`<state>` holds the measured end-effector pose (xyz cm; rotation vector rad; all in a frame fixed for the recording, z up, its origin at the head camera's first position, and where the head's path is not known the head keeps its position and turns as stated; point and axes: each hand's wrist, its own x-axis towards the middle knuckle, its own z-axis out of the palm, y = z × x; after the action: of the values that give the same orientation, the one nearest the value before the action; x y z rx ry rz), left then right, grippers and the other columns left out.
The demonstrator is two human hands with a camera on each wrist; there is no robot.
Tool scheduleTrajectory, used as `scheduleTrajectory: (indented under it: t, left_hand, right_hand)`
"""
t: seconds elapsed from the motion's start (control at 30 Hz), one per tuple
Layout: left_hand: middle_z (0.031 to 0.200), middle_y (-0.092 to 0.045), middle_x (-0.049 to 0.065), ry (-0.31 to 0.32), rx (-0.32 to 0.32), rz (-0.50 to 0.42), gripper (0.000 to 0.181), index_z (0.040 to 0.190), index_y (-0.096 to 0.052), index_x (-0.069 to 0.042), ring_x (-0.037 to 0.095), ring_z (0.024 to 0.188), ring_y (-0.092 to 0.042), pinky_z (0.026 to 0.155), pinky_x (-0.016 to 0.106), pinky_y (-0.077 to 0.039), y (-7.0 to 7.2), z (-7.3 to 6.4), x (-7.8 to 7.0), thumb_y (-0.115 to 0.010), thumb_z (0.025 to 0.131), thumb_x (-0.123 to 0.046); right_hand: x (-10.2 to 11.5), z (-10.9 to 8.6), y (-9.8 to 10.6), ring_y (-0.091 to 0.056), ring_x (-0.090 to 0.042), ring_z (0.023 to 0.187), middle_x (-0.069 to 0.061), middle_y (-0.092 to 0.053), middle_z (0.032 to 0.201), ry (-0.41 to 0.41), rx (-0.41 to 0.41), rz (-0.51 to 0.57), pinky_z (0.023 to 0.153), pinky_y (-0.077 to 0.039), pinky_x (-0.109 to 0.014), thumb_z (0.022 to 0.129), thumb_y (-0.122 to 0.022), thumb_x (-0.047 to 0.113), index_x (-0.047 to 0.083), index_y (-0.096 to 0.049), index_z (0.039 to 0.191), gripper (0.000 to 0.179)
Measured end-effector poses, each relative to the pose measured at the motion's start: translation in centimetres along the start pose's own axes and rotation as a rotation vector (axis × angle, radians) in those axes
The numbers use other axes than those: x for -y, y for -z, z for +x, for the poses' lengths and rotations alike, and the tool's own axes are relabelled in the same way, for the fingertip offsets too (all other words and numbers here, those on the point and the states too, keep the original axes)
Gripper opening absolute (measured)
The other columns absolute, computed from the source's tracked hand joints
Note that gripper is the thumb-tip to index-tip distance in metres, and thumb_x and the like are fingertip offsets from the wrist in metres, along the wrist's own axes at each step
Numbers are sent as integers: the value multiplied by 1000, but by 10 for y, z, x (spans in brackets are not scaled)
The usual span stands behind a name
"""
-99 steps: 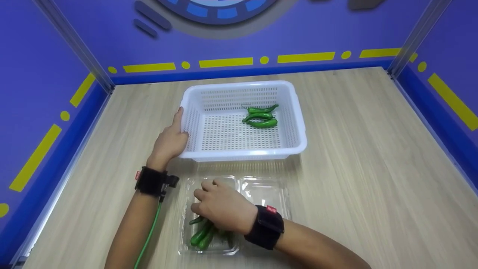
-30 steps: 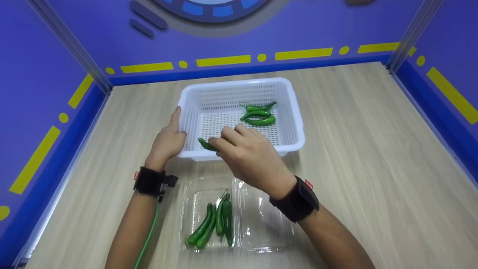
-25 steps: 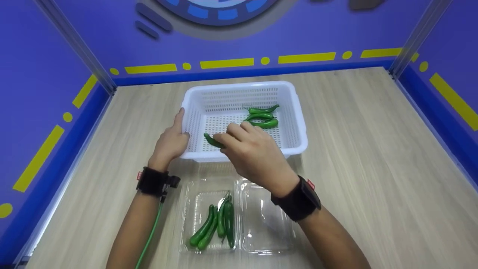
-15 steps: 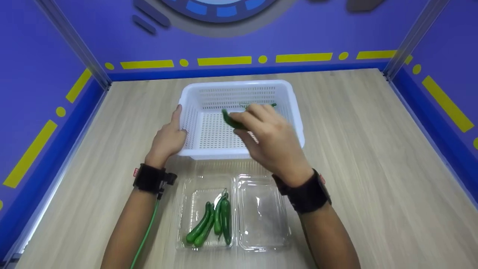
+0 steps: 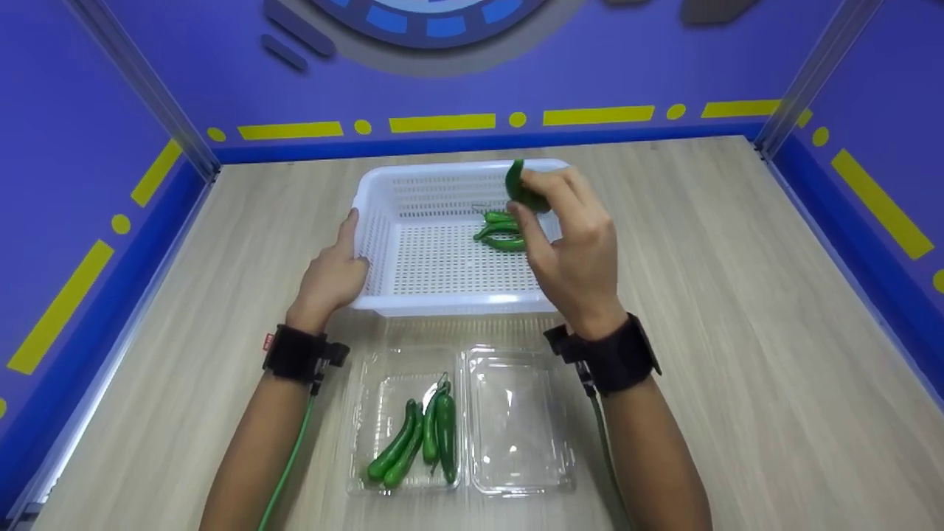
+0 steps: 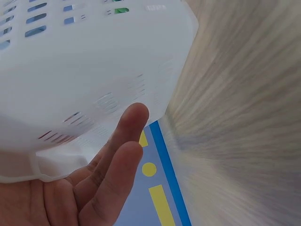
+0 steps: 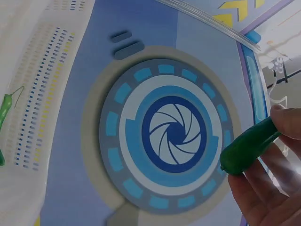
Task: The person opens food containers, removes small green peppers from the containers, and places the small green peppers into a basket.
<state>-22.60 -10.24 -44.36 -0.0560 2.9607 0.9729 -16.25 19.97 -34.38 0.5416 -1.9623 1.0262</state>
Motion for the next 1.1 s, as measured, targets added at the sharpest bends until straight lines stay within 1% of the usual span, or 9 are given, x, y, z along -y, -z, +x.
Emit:
scheduleTrajectory:
  t: [0.17,0.27,0.43,0.53,0.6,0.7,0.83,0.97,1.1]
  left_hand:
    - [88,-67,11,-10,-10,-4,82,166,-8,-18,26,70,-61,58,39,-40,-1,-1,3,-41,91,-12]
    - [88,-67,10,4,-2,-6,82,166,-7,-19,26,70,-62,58,39,-40,-2,-1,4,-42,91,-12]
    - [86,-66,9,17,3,-5,83,166,-6,-20,26,69,-61,56,38,-40,-1,0,5,-43,92,-12]
    - [85,-66,9,16,7,-4,83,166,-6,-20,26,69,-61,56,38,-40,-1,0,4,-42,92,-13]
    - [86,-66,9,17,12,-4,82,166,-5,-20,26,69,-61,57,38,-40,0,0,3,-41,92,-13]
    - [86,-66,9,14,7,-3,82,166,-6,-20,25,70,-61,57,38,-40,2,0,3,-41,92,-13]
    - [85,-66,9,15,-1,-2,82,166,-7,-20,26,68,-61,56,39,-40,1,1,2,-42,92,-12]
    - [89,-68,11,20,6,4,82,166,-7,-20,26,70,-62,58,39,-42,0,0,2,-42,92,-12]
    - [97,-69,13,11,-1,10,82,166,-8,-20,27,75,-62,61,41,-43,0,0,3,-41,92,-13]
  right_hand:
    - [1,14,7,-64,-10,96,-15,-69,97,-62,-110,43,89,-54,-23,85,-77,-2,-7,-73,102,18]
    - [3,20,11,-64,-10,96,-9,-68,97,-105,-161,27,88,-54,-22,87,-77,3,-6,-73,103,19]
    - [-3,25,10,-61,-7,96,4,-66,96,-124,-157,-35,88,-53,-21,88,-77,6,-5,-75,105,21]
    - [-14,26,10,-60,-4,97,17,-61,98,-118,-136,-63,89,-52,-20,88,-77,7,-2,-76,106,21]
    - [-20,27,9,-59,-2,98,21,-58,99,-109,-107,-81,89,-51,-19,89,-77,8,0,-76,109,21]
    - [-28,27,7,-58,-5,99,7,-64,100,-83,-38,-110,91,-48,-18,92,-74,9,1,-75,115,24]
    - [-36,24,1,-61,-17,99,-17,-66,107,-49,64,-146,91,-44,-20,94,-72,9,4,-74,120,26]
    - [-43,20,-7,-63,-25,100,-18,-66,109,-25,131,-174,90,-43,-22,94,-71,9,6,-74,119,25]
    - [-49,21,-17,-62,-28,100,-18,-65,108,-3,155,-200,89,-43,-27,95,-71,11,6,-74,119,25]
